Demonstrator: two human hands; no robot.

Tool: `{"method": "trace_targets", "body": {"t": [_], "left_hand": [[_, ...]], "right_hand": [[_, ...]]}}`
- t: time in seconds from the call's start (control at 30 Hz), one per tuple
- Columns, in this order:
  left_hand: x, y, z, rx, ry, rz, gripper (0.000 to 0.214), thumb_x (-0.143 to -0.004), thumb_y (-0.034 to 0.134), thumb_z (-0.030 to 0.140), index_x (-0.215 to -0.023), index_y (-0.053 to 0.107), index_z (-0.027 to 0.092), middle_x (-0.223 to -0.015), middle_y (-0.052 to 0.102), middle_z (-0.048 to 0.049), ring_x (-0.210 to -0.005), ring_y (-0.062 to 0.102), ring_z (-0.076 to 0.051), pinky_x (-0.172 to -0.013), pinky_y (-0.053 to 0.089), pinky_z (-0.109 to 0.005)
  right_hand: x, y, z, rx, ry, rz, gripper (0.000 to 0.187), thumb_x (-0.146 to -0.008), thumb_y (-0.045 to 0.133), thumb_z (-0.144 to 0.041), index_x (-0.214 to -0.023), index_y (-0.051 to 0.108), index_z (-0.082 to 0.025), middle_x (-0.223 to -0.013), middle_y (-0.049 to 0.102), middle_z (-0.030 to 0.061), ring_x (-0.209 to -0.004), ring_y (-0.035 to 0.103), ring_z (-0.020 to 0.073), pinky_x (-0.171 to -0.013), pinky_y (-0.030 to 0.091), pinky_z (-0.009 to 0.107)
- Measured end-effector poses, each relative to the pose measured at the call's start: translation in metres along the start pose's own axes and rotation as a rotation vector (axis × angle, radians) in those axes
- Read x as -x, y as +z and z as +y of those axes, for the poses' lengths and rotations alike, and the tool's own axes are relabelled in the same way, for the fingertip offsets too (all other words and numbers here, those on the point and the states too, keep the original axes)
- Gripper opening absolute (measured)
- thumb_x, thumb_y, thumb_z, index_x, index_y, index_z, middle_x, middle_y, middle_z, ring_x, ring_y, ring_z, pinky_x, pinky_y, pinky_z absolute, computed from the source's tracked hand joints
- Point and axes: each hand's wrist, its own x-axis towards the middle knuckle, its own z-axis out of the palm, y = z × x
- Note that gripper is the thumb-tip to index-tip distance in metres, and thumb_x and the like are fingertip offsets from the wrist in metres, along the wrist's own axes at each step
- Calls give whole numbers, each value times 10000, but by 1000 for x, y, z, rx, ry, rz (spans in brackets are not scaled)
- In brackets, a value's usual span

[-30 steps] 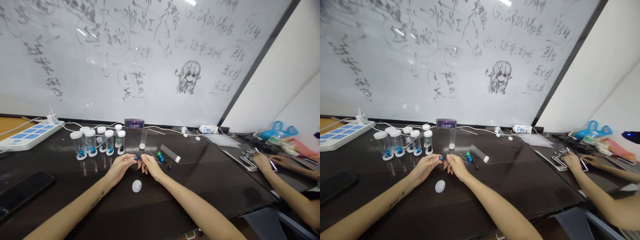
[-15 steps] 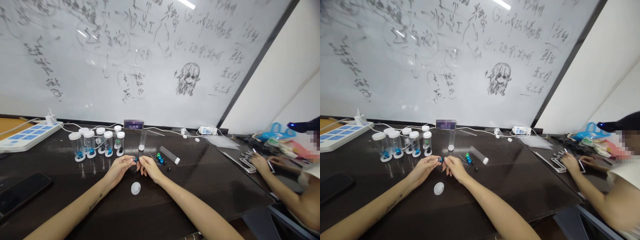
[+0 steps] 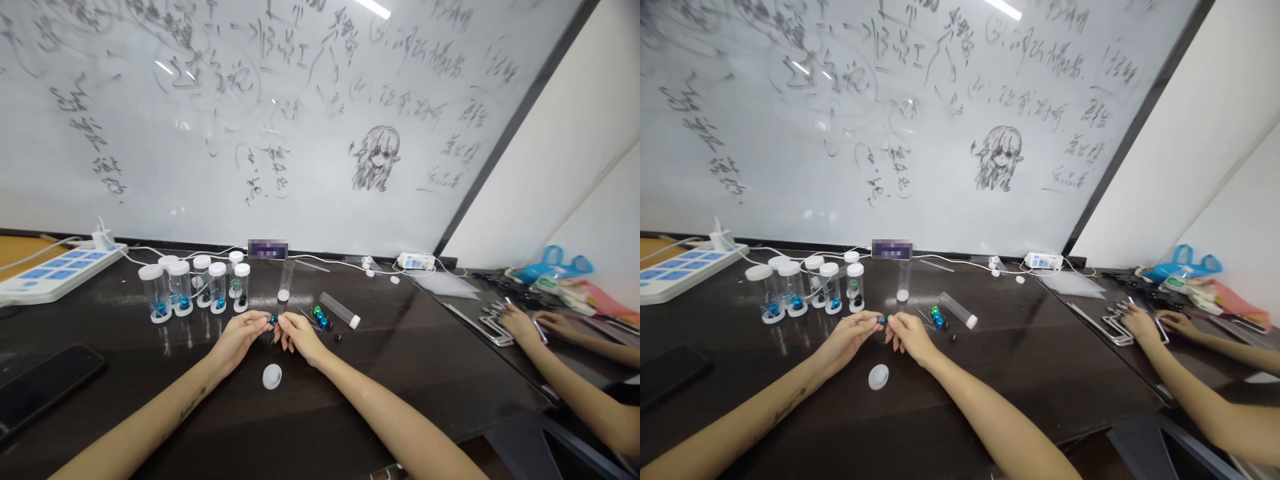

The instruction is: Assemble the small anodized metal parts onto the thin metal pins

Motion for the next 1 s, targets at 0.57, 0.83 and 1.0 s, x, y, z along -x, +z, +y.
{"method": "trace_targets", "body": {"t": [0.57, 0.83, 1.0], "left_hand": [[1, 2, 2, 6, -8, 15, 160, -641, 787, 150, -789, 731, 120, -768, 724, -47, -702, 664, -131, -740, 503, -236], [0, 1, 0, 5, -5, 20, 165, -644, 784, 150, -796, 731, 115, -752, 724, -55, -706, 667, -136, -737, 503, -224], [0, 1, 1, -6, -7, 17, 163, -650, 782, 159, -800, 732, 122, -757, 725, -47, -710, 665, -130, -741, 500, -223]], "right_hand": [[0, 0, 1, -12, 1, -4, 417, -897, 428, -514, -772, 555, -136, -651, 603, 11, -415, 501, 57, -321, 313, 132], [3, 1, -5, -49, -26, 46, 302, -890, 455, -485, -923, 485, -187, -689, 606, -15, -396, 491, 60, -301, 305, 122], [3, 2, -6, -47, -33, 46, 285, -888, 466, -467, -899, 495, -183, -699, 604, -16, -401, 489, 56, -301, 304, 125]]}}
